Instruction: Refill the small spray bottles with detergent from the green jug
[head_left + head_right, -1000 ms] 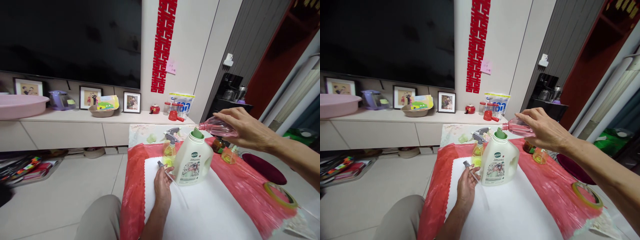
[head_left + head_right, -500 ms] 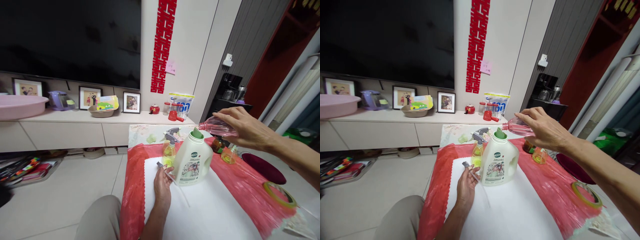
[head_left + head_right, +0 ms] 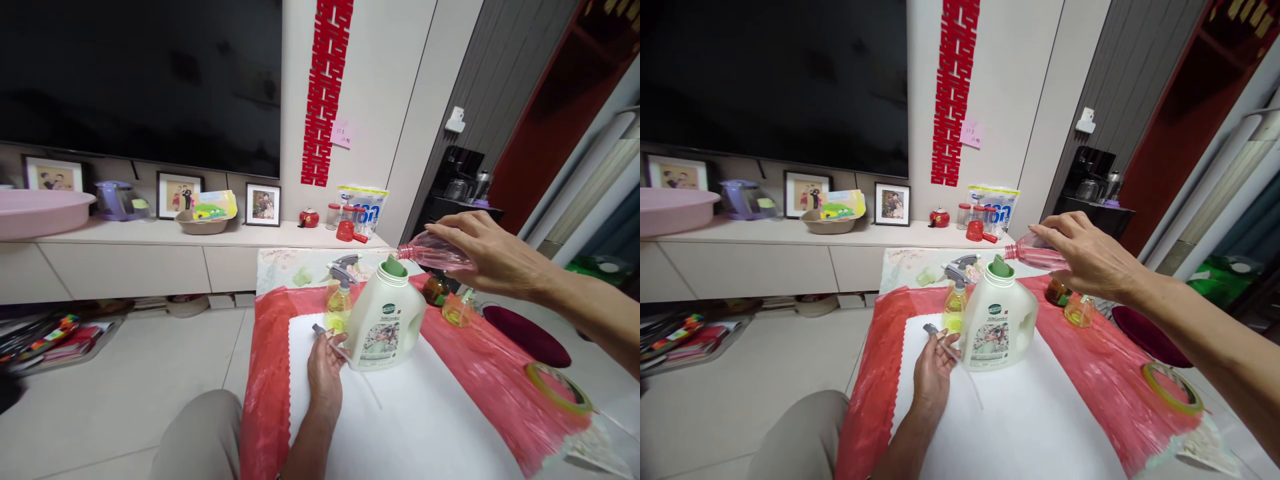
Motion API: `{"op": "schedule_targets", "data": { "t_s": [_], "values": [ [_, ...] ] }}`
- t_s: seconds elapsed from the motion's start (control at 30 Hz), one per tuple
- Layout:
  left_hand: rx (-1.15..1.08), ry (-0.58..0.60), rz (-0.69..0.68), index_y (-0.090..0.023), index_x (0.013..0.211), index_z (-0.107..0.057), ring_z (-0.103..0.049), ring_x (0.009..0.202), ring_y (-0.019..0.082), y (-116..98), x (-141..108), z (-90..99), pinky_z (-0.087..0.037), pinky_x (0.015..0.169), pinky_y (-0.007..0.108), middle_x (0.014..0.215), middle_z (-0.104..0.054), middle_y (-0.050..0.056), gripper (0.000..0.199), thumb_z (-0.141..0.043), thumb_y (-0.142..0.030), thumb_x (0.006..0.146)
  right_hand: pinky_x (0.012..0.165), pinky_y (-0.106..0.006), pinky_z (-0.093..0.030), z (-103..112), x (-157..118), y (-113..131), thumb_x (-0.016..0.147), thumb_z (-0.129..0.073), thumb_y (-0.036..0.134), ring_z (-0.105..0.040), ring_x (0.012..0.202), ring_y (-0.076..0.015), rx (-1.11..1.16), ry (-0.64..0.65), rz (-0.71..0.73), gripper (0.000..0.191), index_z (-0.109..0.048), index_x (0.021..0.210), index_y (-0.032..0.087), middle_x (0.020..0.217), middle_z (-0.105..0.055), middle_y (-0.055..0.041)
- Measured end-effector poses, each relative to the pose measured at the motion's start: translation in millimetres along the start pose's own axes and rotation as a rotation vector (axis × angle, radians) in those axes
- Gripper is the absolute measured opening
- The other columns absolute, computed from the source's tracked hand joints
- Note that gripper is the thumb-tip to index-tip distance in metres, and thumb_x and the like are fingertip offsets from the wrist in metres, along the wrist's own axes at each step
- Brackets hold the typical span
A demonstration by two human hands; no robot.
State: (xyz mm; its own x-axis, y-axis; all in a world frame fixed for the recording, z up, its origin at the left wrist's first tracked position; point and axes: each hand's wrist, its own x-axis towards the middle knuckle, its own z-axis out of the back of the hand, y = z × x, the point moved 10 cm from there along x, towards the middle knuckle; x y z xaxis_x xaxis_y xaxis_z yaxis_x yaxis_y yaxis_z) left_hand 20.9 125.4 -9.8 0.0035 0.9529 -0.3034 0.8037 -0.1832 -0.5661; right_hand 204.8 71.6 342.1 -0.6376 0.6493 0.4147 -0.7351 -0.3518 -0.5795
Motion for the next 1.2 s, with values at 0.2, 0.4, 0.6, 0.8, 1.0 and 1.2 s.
{"op": "schedule_targets", "data": {
  "t_s": [0.2, 0.4, 0.6, 0.8, 1.0, 1.2],
  "values": [
    [-0.001, -0.002, 0.004, -0.014, 0.100, -0.063, -0.066, 0.064, 0.018, -0.6, -1.4, 0.0, -0.050, 0.069, 0.033, 0.086, -0.076, 0.012, 0.065, -0.086, -0.058, 0.058, 0.094, -0.045, -0.052, 1.4, 1.0, 2.1, 0.078, -0.055, 0.022, -0.048, 0.118, -0.0321, -0.011, 0.004, 0.016, 0.071, -0.046, 0.147, 0.014, 0.133, -0.052, -0.0156],
    [-0.016, -0.006, 0.022, -0.014, 0.099, -0.064, -0.066, 0.065, 0.018, 0.5, -1.1, 0.3, -0.050, 0.069, 0.032, 0.088, -0.076, 0.012, 0.060, -0.085, -0.054, 0.060, 0.091, -0.044, -0.052, 1.8, 2.9, 3.6, 0.080, -0.054, 0.024, -0.048, 0.116, -0.0320, -0.031, -0.004, 0.028, 0.067, -0.047, 0.146, 0.013, 0.132, -0.053, -0.0158],
    [-0.012, -0.029, 0.045, -0.014, 0.100, -0.065, -0.066, 0.064, 0.018, 1.4, -1.0, 1.6, -0.050, 0.068, 0.032, 0.089, -0.076, 0.013, 0.053, -0.082, -0.051, 0.066, 0.093, -0.045, -0.051, 3.8, 6.2, 6.7, 0.077, -0.053, 0.021, -0.049, 0.117, -0.0320, -0.032, -0.009, 0.036, 0.068, -0.049, 0.145, 0.012, 0.132, -0.053, -0.0162],
    [-0.013, -0.033, 0.048, -0.014, 0.101, -0.064, -0.066, 0.066, 0.019, 1.1, -1.8, 0.9, -0.050, 0.068, 0.032, 0.090, -0.077, 0.013, 0.054, -0.082, -0.050, 0.065, 0.093, -0.045, -0.051, 2.1, 7.3, 6.4, 0.082, -0.053, 0.024, -0.049, 0.119, -0.0323, -0.041, 0.024, 0.013, 0.065, -0.049, 0.145, 0.014, 0.135, -0.052, -0.0151],
    [-0.017, -0.028, 0.047, -0.015, 0.101, -0.064, -0.066, 0.065, 0.018, 0.5, -2.3, 0.9, -0.050, 0.069, 0.032, 0.090, -0.076, 0.012, 0.049, -0.080, -0.048, 0.068, 0.096, -0.046, -0.050, 0.6, 7.2, 3.4, 0.085, -0.054, 0.027, -0.048, 0.122, -0.0330, -0.032, 0.036, -0.003, 0.062, -0.048, 0.146, 0.017, 0.136, -0.052, -0.0144],
    [-0.025, -0.015, 0.050, -0.014, 0.100, -0.063, -0.065, 0.065, 0.017, 1.2, -2.6, 0.0, -0.051, 0.070, 0.032, 0.089, -0.076, 0.012, 0.050, -0.082, -0.046, 0.067, 0.095, -0.046, -0.050, -0.7, 7.8, 3.7, 0.087, -0.053, 0.027, -0.048, 0.122, -0.0327, -0.085, 0.044, 0.015, 0.061, -0.048, 0.147, 0.018, 0.137, -0.051, -0.0142]
  ]
}}
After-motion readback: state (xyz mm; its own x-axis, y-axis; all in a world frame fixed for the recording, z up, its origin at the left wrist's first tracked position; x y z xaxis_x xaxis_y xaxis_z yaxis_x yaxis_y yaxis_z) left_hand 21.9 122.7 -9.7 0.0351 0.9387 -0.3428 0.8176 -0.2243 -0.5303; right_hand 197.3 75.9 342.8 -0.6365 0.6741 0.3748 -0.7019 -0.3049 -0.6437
